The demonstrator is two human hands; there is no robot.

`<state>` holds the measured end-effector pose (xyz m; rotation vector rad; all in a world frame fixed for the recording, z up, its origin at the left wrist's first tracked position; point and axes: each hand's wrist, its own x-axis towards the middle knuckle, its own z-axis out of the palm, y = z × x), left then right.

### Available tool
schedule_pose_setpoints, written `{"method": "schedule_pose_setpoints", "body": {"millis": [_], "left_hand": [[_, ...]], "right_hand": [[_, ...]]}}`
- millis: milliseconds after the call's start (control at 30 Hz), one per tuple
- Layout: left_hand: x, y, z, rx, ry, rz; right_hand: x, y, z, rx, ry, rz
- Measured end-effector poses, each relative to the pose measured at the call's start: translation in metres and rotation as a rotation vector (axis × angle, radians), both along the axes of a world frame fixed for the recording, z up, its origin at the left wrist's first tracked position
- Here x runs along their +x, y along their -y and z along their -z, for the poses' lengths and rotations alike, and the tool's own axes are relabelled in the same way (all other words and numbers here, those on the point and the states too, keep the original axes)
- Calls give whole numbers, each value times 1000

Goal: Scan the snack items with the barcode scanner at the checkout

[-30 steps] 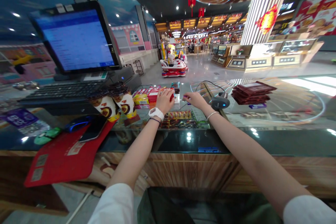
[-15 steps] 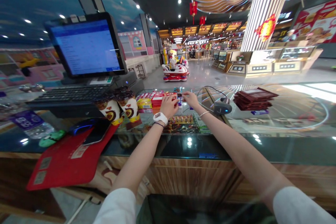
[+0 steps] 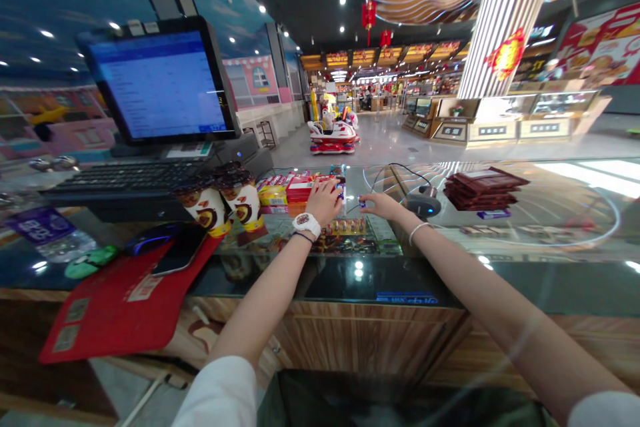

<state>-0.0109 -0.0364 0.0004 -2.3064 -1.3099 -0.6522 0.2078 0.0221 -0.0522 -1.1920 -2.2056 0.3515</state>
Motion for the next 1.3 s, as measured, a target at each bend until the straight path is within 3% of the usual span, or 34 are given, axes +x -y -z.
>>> {"method": "schedule_pose_setpoints", "body": {"millis": [133,200,333,433,500,667,867,1300], "left_hand": [[-4,1,-3,4,77,-21],[-8,0,-4,8,109,-26],[-12,-6,-4,1,152,-30],[-12,-7,-3,-9,143,-25],[-12,-7,-3,-19,135,-25],[-11,-5,-4,-40,136,-33],[-12,-5,-4,-52,134,-32],[-10,-4,-5,-52,150,-33]], "right_hand": [[-3,6,-7,76,34,23],[-5,8,-11,130,-81,70],[-19,6,-23,165,-635,217],[-37,-1,-29,-11,-1030,267],[-51,-5,-30,-165,-1153,309],[-80,-6,-18,-320,-1114,347],[-86,-3,-11,-265,-941,252],[-83,1,-15,-149,-910,218]]}}
